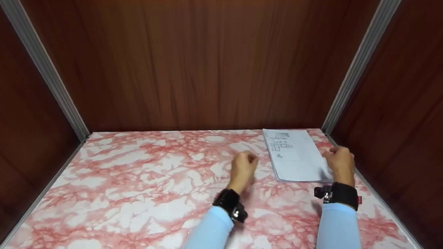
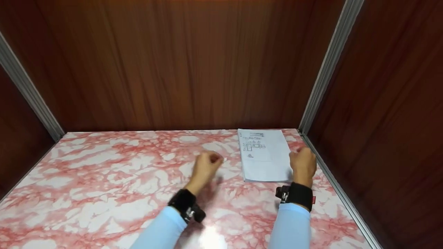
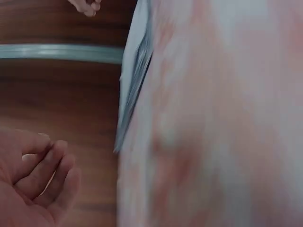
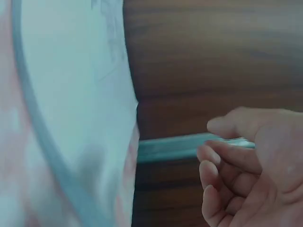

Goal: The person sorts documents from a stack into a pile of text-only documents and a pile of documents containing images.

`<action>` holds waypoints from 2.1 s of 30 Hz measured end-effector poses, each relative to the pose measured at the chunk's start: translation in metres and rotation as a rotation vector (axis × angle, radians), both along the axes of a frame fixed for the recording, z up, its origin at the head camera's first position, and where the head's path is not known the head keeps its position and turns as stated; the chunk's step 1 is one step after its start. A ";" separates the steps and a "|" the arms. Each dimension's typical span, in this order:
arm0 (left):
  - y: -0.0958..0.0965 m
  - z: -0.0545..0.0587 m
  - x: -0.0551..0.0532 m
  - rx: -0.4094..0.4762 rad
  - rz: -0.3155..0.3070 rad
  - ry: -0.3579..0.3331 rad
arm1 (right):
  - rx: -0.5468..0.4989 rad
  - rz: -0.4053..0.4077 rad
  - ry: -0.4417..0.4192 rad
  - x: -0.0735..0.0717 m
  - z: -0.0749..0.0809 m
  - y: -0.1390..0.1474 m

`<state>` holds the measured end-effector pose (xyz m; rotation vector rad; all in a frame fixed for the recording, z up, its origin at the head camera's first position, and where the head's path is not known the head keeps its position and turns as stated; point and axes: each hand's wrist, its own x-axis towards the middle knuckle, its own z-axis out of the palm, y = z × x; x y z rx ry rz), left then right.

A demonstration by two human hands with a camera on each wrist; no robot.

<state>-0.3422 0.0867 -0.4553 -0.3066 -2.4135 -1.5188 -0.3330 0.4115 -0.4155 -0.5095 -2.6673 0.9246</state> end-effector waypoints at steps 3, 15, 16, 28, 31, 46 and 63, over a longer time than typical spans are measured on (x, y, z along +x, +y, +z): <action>0.019 -0.010 0.005 0.018 -0.042 -0.057 | 0.014 -0.006 -0.036 0.005 -0.011 0.003; 0.050 -0.018 0.022 -0.010 -0.161 -0.225 | -0.043 0.092 -0.257 0.011 -0.028 -0.005; 0.051 -0.018 0.022 0.002 -0.170 -0.224 | -0.037 0.094 -0.255 0.010 -0.028 -0.005; 0.056 -0.017 0.025 0.065 -0.203 -0.233 | 0.015 0.106 -0.252 0.005 -0.024 -0.009; 0.056 -0.016 0.026 0.057 -0.182 -0.248 | 0.021 0.101 -0.278 0.006 -0.019 -0.012; 0.043 -0.015 0.038 -0.084 -0.030 -0.286 | 0.048 0.151 -0.312 0.014 -0.020 -0.032; 0.033 -0.026 0.032 -0.082 -0.136 -0.307 | 0.120 0.104 -0.349 0.009 -0.019 -0.045</action>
